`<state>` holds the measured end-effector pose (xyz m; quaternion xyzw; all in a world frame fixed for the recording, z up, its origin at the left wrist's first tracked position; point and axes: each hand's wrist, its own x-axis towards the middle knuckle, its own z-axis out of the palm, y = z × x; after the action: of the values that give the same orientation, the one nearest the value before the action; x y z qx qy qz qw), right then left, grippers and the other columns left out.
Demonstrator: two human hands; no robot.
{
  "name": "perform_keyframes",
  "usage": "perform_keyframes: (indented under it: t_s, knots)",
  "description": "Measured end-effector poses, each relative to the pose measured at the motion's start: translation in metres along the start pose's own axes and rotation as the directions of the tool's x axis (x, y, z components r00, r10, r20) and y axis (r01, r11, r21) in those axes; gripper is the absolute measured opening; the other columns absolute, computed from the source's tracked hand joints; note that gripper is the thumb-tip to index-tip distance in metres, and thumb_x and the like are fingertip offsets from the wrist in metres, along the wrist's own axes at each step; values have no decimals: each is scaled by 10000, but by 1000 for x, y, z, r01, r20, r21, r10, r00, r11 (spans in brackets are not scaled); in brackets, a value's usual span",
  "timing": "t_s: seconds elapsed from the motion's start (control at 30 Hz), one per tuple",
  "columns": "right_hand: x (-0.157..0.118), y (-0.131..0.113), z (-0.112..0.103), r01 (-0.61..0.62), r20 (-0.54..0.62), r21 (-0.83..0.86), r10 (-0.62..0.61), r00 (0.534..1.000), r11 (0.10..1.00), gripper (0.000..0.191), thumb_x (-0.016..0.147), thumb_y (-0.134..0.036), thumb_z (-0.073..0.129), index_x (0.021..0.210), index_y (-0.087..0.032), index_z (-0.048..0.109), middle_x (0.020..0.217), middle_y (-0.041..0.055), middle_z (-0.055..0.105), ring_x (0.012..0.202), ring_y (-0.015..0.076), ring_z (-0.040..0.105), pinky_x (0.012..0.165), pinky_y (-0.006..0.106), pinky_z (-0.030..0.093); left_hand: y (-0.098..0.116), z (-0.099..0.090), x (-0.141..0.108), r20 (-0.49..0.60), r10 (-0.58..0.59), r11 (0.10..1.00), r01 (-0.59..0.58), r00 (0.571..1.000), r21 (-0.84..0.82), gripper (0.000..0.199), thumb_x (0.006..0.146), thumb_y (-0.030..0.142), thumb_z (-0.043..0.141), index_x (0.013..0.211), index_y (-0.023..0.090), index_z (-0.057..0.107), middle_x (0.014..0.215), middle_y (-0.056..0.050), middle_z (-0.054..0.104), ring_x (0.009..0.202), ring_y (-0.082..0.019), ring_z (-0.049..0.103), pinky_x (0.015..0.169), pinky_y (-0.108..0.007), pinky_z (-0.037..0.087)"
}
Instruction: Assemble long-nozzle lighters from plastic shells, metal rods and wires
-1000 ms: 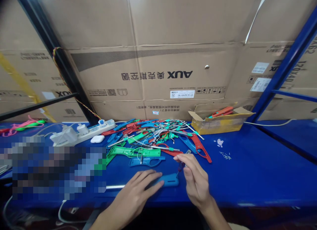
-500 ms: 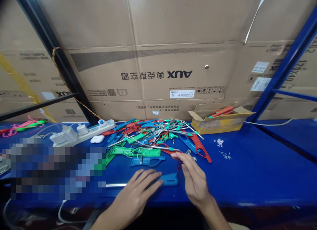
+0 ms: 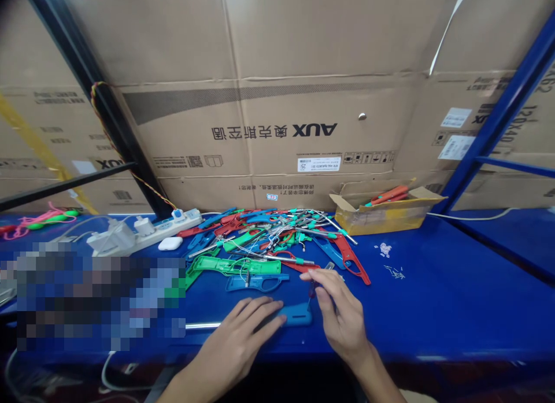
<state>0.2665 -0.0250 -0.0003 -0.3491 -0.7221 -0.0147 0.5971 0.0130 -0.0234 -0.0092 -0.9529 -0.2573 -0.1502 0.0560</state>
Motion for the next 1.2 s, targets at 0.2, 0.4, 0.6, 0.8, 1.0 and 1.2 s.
perform_keyframes:
  t_s: [0.2, 0.4, 0.6, 0.8, 1.0, 1.2]
  knots:
    - [2, 7, 2, -21, -86, 101, 29, 996, 995, 339, 957, -153, 663, 1274, -271, 645, 918, 36, 696, 857, 210, 661, 846, 436, 568, 1, -1, 0, 0, -6, 1000, 6, 1000, -11, 650, 877, -36, 491, 1475, 218, 469, 1529, -54, 516, 1359, -280, 488, 1086, -466, 436]
    - [4, 1, -2, 18, 7, -2, -18, 1000, 1000, 293, 1025, -175, 511, 1267, -241, 664, 997, 87, 726, 963, 258, 672, 857, 468, 564, 1, -4, 2, -8, -2, 1000, 2, 1000, -15, 616, 893, -25, 497, 1462, 210, 487, 1508, -71, 533, 1348, -268, 498, 1085, -445, 438]
    - [5, 2, 1, -38, -13, 82, 39, 999, 996, 375, 980, -109, 586, 1319, -267, 617, 929, 39, 715, 837, 200, 650, 774, 382, 560, 1, -5, 3, -8, -1, 1000, 1, 1000, -26, 616, 892, -25, 488, 1461, 212, 486, 1505, -67, 538, 1340, -278, 501, 1078, -455, 442]
    - [5, 3, 0, 16, 26, 79, -18, 1000, 997, 251, 1006, -187, 570, 1237, -250, 645, 918, 48, 712, 866, 220, 660, 809, 427, 552, 1, -4, 2, -16, -7, 1000, 7, 1000, -16, 618, 895, -14, 517, 1465, 223, 485, 1510, -55, 531, 1341, -267, 503, 1076, -441, 445]
    - [5, 0, 1, -20, 35, 60, 18, 999, 998, 315, 1017, -134, 510, 1287, -246, 629, 956, 64, 738, 885, 219, 677, 721, 368, 579, 0, -2, 1, -31, -7, 1000, 7, 1000, -16, 577, 931, 4, 493, 1462, 230, 497, 1501, -57, 540, 1349, -255, 494, 1086, -420, 438]
    - [4, 4, 1, -41, -20, 57, 42, 999, 998, 352, 969, -113, 612, 1291, -252, 648, 904, 43, 720, 826, 206, 666, 767, 384, 570, 1, -2, 0, -27, -9, 1000, 8, 1000, -29, 611, 919, -22, 480, 1477, 226, 472, 1511, -51, 532, 1344, -271, 499, 1077, -452, 446]
